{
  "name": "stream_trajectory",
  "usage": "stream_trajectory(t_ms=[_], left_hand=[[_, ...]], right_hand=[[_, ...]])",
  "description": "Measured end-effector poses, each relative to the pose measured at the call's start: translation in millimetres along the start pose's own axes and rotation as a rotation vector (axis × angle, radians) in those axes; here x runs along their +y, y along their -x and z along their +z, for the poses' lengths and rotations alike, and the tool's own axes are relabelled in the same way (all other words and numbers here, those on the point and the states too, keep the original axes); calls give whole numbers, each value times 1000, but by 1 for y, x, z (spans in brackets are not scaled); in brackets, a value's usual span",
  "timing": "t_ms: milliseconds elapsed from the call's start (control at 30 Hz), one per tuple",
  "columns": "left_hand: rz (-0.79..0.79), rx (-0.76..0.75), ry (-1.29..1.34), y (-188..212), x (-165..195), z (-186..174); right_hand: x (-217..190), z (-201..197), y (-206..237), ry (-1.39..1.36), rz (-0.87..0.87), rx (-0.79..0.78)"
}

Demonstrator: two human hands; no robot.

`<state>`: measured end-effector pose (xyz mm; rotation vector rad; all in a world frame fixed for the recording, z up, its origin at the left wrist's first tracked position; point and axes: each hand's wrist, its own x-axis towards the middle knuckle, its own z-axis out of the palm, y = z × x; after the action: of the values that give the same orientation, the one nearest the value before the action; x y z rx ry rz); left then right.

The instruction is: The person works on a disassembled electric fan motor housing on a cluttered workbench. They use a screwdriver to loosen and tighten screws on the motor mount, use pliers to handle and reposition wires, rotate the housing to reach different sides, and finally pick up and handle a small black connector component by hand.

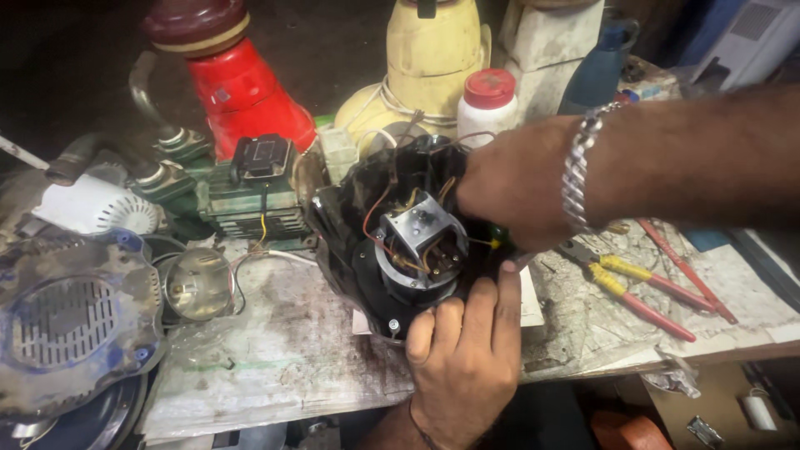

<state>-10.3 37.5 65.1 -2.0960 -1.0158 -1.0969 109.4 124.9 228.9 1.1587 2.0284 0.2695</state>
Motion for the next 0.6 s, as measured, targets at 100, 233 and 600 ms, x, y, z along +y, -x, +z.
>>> stream_trajectory(t_ms=[100,233,600], left_hand=[[-10,16,-2,0,1,2],[-7,18,-4,0,1,2],[-62,100,-23,2,8,16]], right_hand=[[15,17,-2,454,-339,210],[33,37,-8,815,-749,522],[-15,-3,2,309,-175,-202]])
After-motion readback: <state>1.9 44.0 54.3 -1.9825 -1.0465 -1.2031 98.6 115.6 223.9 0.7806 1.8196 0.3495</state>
